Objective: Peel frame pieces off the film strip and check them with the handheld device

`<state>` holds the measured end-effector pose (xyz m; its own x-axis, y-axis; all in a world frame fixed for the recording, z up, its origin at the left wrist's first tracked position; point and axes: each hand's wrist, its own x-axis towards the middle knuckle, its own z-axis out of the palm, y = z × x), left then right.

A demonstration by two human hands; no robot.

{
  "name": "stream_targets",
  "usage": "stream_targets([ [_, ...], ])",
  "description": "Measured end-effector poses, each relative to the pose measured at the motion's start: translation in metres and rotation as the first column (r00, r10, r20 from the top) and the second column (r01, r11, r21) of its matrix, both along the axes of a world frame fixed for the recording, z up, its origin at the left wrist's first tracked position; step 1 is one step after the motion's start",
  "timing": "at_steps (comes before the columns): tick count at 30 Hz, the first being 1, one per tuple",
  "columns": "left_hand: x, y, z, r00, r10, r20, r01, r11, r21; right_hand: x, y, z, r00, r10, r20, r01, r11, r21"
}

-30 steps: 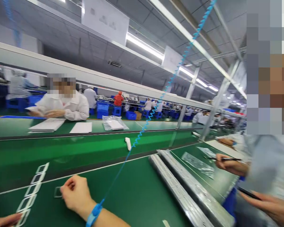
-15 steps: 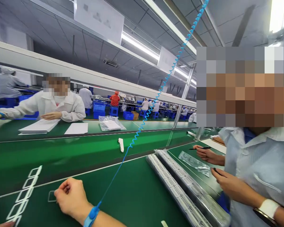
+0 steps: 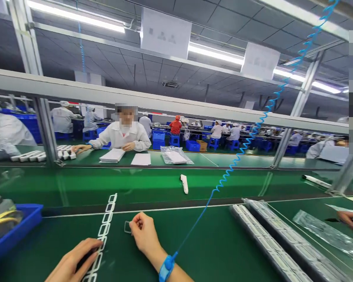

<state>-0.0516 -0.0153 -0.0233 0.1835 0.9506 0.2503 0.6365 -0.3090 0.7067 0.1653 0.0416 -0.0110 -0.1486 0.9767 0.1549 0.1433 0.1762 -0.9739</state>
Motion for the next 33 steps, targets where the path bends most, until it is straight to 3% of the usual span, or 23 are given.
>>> stream_targets([
  [9, 0.011, -0.011, 0.021, 0.998, -0.04, -0.057, 0.042, 0.998, 0.046, 0.003, 0.004, -0.003, 0.998, 0.051, 0.023, -0.051, 0.999, 0.006],
  [16, 0.015, -0.014, 0.028, 0.998, -0.044, -0.052, 0.044, 0.999, 0.001, 0.004, 0.009, -0.012, 0.998, 0.046, 0.043, -0.047, 0.999, 0.027],
  [23, 0.015, -0.013, 0.029, 0.999, -0.043, -0.019, 0.043, 0.999, 0.009, 0.001, 0.001, -0.008, 0.998, 0.056, 0.014, -0.056, 0.998, 0.035],
  [25, 0.014, -0.012, 0.026, 0.999, -0.05, -0.012, 0.05, 0.999, 0.013, 0.005, 0.004, -0.006, 0.999, -0.038, 0.004, 0.038, 0.993, 0.114],
  [27, 0.012, -0.011, 0.022, 0.998, -0.056, -0.005, 0.056, 0.998, 0.012, 0.015, 0.014, 0.001, 0.966, -0.248, 0.077, 0.222, 0.943, 0.248],
  [30, 0.01, -0.008, 0.017, 0.998, -0.066, -0.011, 0.066, 0.998, 0.017, 0.045, 0.045, 0.018, 0.776, -0.577, 0.255, 0.463, 0.795, 0.393],
  [33, 0.01, -0.005, 0.012, 0.998, -0.057, -0.02, 0.058, 0.997, 0.041, 0.074, 0.08, 0.034, 0.618, -0.684, 0.387, 0.567, 0.729, 0.383],
])
